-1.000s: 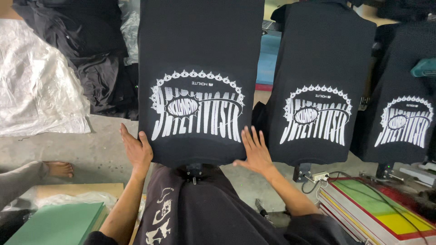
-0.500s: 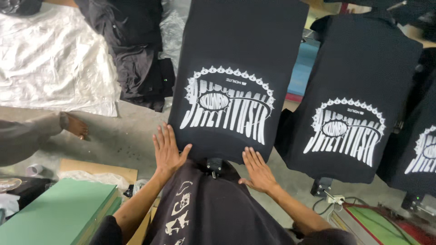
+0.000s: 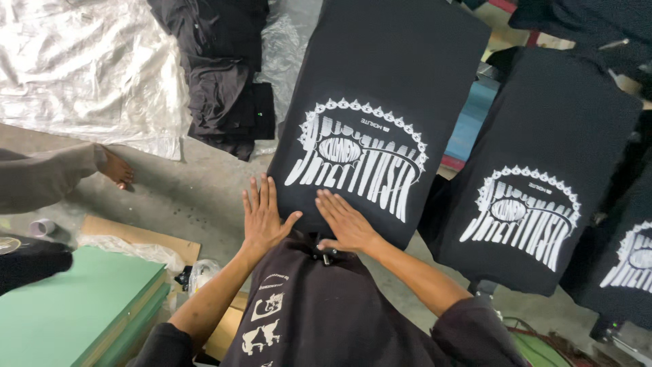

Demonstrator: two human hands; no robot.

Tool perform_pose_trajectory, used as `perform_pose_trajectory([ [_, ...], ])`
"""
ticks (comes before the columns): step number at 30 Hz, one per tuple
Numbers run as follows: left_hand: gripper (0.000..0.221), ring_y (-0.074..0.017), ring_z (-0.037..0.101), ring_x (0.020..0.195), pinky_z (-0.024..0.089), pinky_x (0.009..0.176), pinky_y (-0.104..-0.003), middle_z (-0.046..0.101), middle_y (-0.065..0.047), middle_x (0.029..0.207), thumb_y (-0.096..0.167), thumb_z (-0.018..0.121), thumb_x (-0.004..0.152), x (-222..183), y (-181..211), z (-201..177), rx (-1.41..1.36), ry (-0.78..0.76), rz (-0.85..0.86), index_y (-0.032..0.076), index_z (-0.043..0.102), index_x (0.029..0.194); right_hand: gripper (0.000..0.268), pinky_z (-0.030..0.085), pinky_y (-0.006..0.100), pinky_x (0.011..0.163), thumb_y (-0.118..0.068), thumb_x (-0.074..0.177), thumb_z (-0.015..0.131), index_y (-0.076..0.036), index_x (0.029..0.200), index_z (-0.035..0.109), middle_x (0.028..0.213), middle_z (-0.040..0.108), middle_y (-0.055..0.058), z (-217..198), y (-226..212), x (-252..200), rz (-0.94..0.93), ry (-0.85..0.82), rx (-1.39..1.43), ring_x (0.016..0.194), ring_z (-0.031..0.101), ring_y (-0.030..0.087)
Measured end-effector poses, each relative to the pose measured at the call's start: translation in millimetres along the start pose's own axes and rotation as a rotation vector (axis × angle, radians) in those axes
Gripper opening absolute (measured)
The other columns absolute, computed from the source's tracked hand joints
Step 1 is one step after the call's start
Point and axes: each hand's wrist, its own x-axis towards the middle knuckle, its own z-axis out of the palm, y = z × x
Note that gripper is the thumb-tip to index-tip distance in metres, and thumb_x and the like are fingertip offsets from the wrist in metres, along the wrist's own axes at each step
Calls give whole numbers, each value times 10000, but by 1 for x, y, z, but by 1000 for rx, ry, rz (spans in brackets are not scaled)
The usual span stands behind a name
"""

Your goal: The person performs screen printing by applying white ink onto a screen and using a squeegee to transfer the design onto black t-shirts, then smooths the printed shirts on the printing boards.

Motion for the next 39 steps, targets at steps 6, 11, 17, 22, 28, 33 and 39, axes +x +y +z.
perform_pose_trajectory([
  [6,1056,-421,31,1437,40,1141,-577,71,-191,1575,773,346,808,1,-4,9,-3,23,1,7,127,1502,1068,194,424,1161,-798,779,277,24,1460,255,1496,302,226,-4,12,-27,13,1,-69,1409,262,336],
  [11,1045,-429,30,1435,44,1140,-583,72,-196,1575,766,339,814,1,-5,11,-24,17,1,3,137,1499,1055,180,420,1157,-790,808,304,29,1469,229,1513,257,227,-15,6,-76,182,-35,-58,1415,225,336],
  [17,1037,-438,7,1430,27,1130,-590,50,-195,1577,761,330,827,2,-5,10,-51,30,6,3,124,1504,1049,149,416,1162,-764,817,366,24,1483,177,1540,174,230,-16,-12,-133,352,-118,-53,1427,159,341],
  [22,1043,-445,-1,1427,27,1129,-592,39,-201,1577,752,354,821,1,-3,8,-65,28,4,-5,122,1501,1077,137,430,1168,-701,795,538,38,1479,158,1536,153,249,-1,-10,-142,358,-143,-102,1421,149,359],
  [28,1044,-445,17,1428,41,1133,-591,50,-203,1576,752,358,816,2,-3,9,-59,43,0,-4,128,1498,1080,158,454,1156,-785,805,343,47,1473,176,1523,191,265,-6,13,-75,184,-53,-61,1417,179,377],
  [33,1046,-442,-2,1429,24,1129,-592,40,-191,1578,760,351,815,2,-2,12,-78,48,-9,5,122,1501,1075,154,444,1160,-788,798,315,41,1473,207,1520,218,254,-11,12,-44,85,47,-21,1416,201,370],
  [39,1055,-443,12,1428,40,1130,-594,59,-192,1575,759,374,804,2,-1,13,-58,58,-13,9,123,1502,1064,196,459,1149,-783,792,317,53,1448,262,1489,280,274,-7,6,-13,15,64,57,1401,253,382],
])
